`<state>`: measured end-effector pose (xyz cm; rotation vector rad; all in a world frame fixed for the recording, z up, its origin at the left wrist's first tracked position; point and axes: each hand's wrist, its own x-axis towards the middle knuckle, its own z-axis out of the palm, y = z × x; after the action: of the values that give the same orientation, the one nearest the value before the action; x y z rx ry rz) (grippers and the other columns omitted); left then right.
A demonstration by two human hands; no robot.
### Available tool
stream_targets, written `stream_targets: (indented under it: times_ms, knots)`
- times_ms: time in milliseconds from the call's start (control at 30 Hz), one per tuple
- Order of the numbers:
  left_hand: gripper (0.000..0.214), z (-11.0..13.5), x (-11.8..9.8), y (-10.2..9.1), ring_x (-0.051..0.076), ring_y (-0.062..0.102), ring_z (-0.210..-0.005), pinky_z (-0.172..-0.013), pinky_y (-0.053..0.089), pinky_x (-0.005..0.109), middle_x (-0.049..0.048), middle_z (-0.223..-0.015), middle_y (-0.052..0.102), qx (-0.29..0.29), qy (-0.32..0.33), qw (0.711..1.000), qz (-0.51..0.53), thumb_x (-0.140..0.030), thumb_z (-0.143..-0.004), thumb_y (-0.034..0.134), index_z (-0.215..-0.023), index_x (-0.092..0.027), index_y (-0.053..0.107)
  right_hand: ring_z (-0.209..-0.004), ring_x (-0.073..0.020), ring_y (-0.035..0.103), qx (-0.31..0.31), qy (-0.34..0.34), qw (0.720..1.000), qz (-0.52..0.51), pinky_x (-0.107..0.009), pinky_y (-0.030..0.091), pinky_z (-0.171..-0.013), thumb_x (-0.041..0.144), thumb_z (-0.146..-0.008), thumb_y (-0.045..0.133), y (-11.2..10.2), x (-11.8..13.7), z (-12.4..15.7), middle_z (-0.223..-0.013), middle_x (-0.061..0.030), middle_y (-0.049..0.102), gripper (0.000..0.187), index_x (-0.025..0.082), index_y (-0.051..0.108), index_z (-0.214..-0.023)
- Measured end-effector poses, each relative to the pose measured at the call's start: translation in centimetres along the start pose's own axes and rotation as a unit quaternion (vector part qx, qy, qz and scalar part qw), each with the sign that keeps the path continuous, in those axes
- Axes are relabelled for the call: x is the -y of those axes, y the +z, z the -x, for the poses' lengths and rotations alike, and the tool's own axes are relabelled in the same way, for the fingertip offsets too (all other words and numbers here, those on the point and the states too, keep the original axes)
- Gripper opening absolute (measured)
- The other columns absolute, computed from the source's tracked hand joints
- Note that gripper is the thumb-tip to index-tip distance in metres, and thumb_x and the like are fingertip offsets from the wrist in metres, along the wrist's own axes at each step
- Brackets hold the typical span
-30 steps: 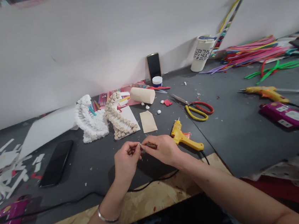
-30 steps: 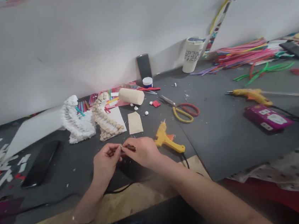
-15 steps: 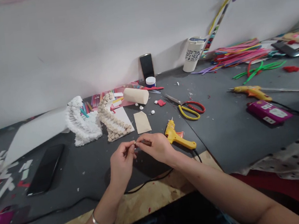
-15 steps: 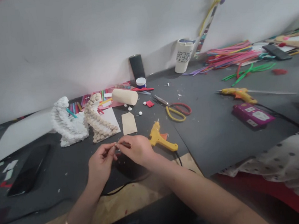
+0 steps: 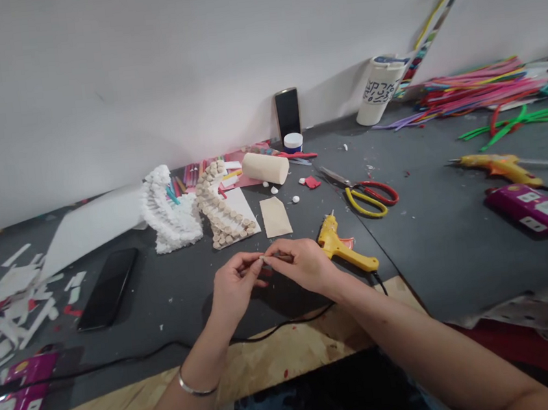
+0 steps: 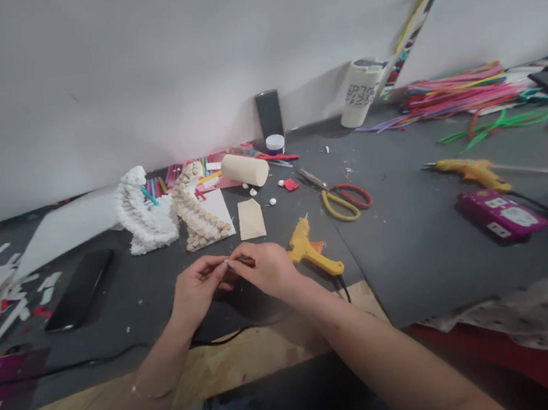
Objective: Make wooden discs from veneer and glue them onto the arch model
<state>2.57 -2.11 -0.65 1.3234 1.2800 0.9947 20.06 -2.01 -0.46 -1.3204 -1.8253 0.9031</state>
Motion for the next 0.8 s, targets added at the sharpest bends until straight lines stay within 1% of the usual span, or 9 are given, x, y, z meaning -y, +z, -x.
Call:
stream_targets:
  times_ms: [100, 200, 300, 400, 567, 633, 700, 767, 800]
  knots:
    - [0.034, -0.03, 0.26, 0.20, 0.016, 0.069, -0.058, -0.054, 0.059, 0.027, 0.0037, -0.069, 0.072, -0.031, 0.018, 0.999, -0.007, -0.046, -0.072, 0.073, -0.082, -0.015, 0.068, -0.061, -0.0116, 0.056, 0.007, 0.007, 1.000, 0.005, -0.022, 0.036, -0.057, 0.032, -0.089, 0.056, 0.15, 0.14, -0.06, -0.071, 0.0009, 0.069, 0.018, 0.021, 0.069, -0.084]
    - [0.028, 0.01, 0.44, 0.40, 0.016, 0.069, -0.060, -0.058, 0.059, 0.026, 0.0031, -0.069, 0.072, -0.054, 0.035, 0.998, -0.028, -0.042, -0.074, 0.072, -0.081, -0.015, 0.067, -0.061, -0.0114, 0.058, 0.010, -0.005, 1.000, 0.003, -0.022, 0.037, -0.058, 0.029, -0.089, 0.055, 0.42, 0.22, -0.06, -0.071, 0.0009, 0.069, 0.016, 0.020, 0.067, -0.083]
    - [0.023, 0.11, 0.42, 0.50, 0.016, 0.069, -0.061, -0.060, 0.057, 0.025, 0.0025, -0.069, 0.072, -0.054, 0.042, 0.997, -0.046, -0.039, -0.077, 0.070, -0.080, -0.016, 0.066, -0.062, -0.0114, 0.059, 0.005, -0.018, 1.000, 0.002, -0.022, 0.037, -0.058, 0.025, -0.089, 0.054, 0.55, 0.23, -0.01, -0.071, 0.0010, 0.069, 0.014, 0.020, 0.066, -0.082]
    - [0.023, 0.16, 0.11, 0.45, 0.016, 0.068, -0.060, -0.058, 0.056, 0.025, 0.0023, -0.068, 0.071, -0.046, 0.036, 0.997, -0.053, -0.039, -0.076, 0.071, -0.078, -0.017, 0.067, -0.062, -0.0118, 0.059, 0.001, -0.010, 1.000, 0.000, -0.022, 0.038, -0.059, 0.025, -0.089, 0.054, 0.40, 0.24, -0.01, -0.071, 0.0008, 0.069, 0.015, 0.020, 0.066, -0.082]
    - [0.026, 0.03, -0.27, 0.01, 0.015, 0.064, -0.061, -0.059, 0.056, 0.025, 0.0024, -0.068, 0.070, -0.036, 0.023, 0.995, -0.088, -0.042, -0.073, 0.073, -0.074, -0.016, 0.069, -0.068, -0.0132, 0.062, 0.018, -0.002, 1.000, 0.003, -0.023, 0.040, -0.063, 0.023, -0.089, 0.055, 0.10, 0.25, -0.20, -0.076, -0.0001, 0.071, 0.015, 0.020, 0.069, -0.085]
    - [0.028, -0.04, -0.18, -0.10, 0.015, 0.064, -0.064, -0.059, 0.057, 0.026, 0.0029, -0.072, 0.070, -0.032, 0.018, 0.996, -0.082, -0.043, -0.072, 0.075, -0.078, -0.016, 0.070, -0.070, -0.0133, 0.062, 0.025, -0.010, 1.000, 0.002, -0.023, 0.041, -0.064, 0.023, -0.089, 0.055, 0.14, 0.21, -0.24, -0.079, -0.0003, 0.072, 0.015, 0.021, 0.069, -0.087]
    - [0.033, -0.06, -0.04, -0.09, 0.017, 0.066, -0.070, -0.060, 0.059, 0.027, 0.0037, -0.078, 0.071, -0.021, 0.013, 0.998, -0.055, -0.044, -0.070, 0.075, -0.088, -0.017, 0.072, -0.068, -0.0128, 0.061, 0.029, -0.015, 0.999, -0.005, -0.023, 0.040, -0.064, 0.023, -0.090, 0.054, 0.25, 0.15, -0.24, -0.078, 0.0000, 0.071, 0.016, 0.021, 0.069, -0.087]
    - [0.036, -0.03, 0.05, 0.02, 0.018, 0.067, -0.074, -0.061, 0.060, 0.028, 0.0046, -0.084, 0.072, -0.009, 0.017, 0.999, -0.035, -0.046, -0.071, 0.075, -0.095, -0.019, 0.075, -0.065, -0.0122, 0.059, 0.026, -0.006, 1.000, -0.014, -0.022, 0.039, -0.061, 0.024, -0.090, 0.054, 0.35, 0.07, -0.26, -0.074, 0.0005, 0.069, 0.016, 0.020, 0.068, -0.084]
    - [0.036, 0.00, 0.07, 0.10, 0.018, 0.067, -0.073, -0.061, 0.060, 0.028, 0.0047, -0.086, 0.072, -0.006, 0.023, 0.999, -0.033, -0.046, -0.071, 0.074, -0.095, -0.020, 0.076, -0.064, -0.0120, 0.058, 0.023, 0.004, 1.000, -0.018, -0.022, 0.039, -0.060, 0.025, -0.089, 0.055, 0.37, 0.01, -0.28, -0.072, 0.0008, 0.068, 0.015, 0.020, 0.067, -0.082]
